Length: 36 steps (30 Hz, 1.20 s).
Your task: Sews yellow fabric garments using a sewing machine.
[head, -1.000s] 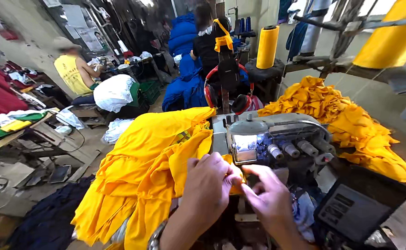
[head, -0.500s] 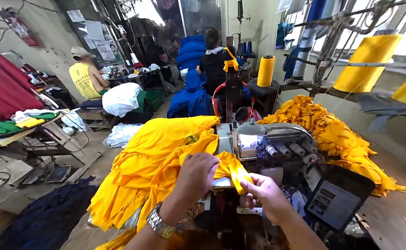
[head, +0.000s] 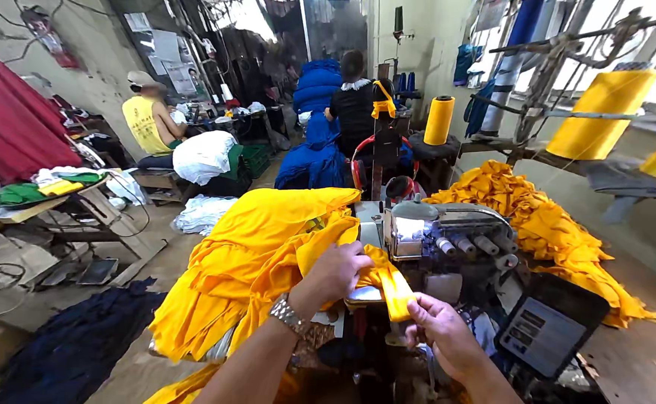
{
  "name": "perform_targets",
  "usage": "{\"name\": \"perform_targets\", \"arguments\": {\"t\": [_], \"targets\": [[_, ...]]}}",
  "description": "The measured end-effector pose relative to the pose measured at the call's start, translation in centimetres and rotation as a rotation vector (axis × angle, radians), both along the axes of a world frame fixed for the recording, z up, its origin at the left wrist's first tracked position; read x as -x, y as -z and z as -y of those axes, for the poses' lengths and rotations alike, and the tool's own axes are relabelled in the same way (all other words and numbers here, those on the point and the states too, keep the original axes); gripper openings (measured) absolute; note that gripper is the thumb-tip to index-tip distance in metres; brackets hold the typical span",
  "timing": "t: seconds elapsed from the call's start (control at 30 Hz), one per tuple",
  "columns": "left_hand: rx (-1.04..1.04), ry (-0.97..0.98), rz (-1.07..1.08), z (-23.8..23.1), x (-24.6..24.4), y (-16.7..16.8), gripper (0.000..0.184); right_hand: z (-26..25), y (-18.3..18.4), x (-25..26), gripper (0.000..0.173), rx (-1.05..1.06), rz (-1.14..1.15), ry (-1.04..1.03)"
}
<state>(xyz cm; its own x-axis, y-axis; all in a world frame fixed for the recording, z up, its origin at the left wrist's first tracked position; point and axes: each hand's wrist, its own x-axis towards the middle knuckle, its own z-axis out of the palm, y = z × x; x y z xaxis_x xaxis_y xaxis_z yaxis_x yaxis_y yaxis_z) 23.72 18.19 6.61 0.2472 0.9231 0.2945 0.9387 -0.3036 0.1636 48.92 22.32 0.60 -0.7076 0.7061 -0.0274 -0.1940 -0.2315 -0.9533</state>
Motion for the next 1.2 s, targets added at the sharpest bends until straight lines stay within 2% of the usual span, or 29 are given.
{"name": "perform_targets", "arguments": {"t": [0.13, 0.3, 0.4, 0.5, 0.6, 0.73, 0.8, 0.87, 0.9, 0.97, 1.03, 1.1, 1.2], "targets": [[-0.047, 0.029, -0.031, -0.5, 0.1, 0.0, 0.009, -0.3, -0.4, 0.5, 0.021, -0.029, -0.042, 0.001], [-0.034, 0.209, -0.023, 0.9, -0.1, -3.6, 0.013, -2.0, -2.4, 1.4, 0.026, -0.243, -0.085, 0.166], [0.098, 0.363, 0.045, 1.4, -1.8, -6.0, 0.017, -3.1, -3.4, 2.7, 0.024, -0.333, 0.020, 0.021], [0.155, 0.249, -0.141, 1.3, -1.8, -7.0, 0.015, -3.1, -3.9, 2.8, 0.024, -0.423, 0.139, -0.132], [0.153, 0.159, -0.349, 1.1, -1.7, -6.9, 0.014, -3.2, -3.3, 2.5, 0.027, -0.444, 0.200, -0.165], [0.002, 0.249, -0.362, 0.7, -4.5, -7.8, 0.008, -2.4, -3.8, 2.0, 0.032, -0.501, 0.269, -0.188], [0.092, 0.282, -0.320, 0.3, -5.8, -7.8, 0.013, -1.2, -3.7, 1.3, 0.038, -0.527, 0.277, -0.195], [0.289, 0.337, -0.234, -0.3, -6.2, -7.2, 0.033, -0.3, -2.5, 0.9, 0.037, -0.544, 0.249, -0.168], [0.391, 0.367, -0.202, -0.5, -6.5, -6.8, 0.035, -0.2, -1.8, 0.9, 0.034, -0.560, 0.221, -0.158], [0.543, 0.356, -0.218, -0.8, -7.1, -6.8, 0.028, -0.5, -1.0, 0.8, 0.030, -0.583, 0.159, -0.169], [0.542, 0.242, -0.353, -1.1, -7.5, -7.9, 0.034, -1.2, -1.6, 0.8, 0.031, -0.580, 0.165, -0.190], [0.491, 0.197, -0.458, -1.8, -7.2, -9.3, 0.041, -2.2, -2.4, 1.0, 0.024, -0.515, 0.159, -0.130], [0.552, 0.188, -0.548, -2.7, -6.9, -11.3, 0.031, -3.4, -3.1, 1.2, 0.025, -0.500, 0.141, -0.016]]}}
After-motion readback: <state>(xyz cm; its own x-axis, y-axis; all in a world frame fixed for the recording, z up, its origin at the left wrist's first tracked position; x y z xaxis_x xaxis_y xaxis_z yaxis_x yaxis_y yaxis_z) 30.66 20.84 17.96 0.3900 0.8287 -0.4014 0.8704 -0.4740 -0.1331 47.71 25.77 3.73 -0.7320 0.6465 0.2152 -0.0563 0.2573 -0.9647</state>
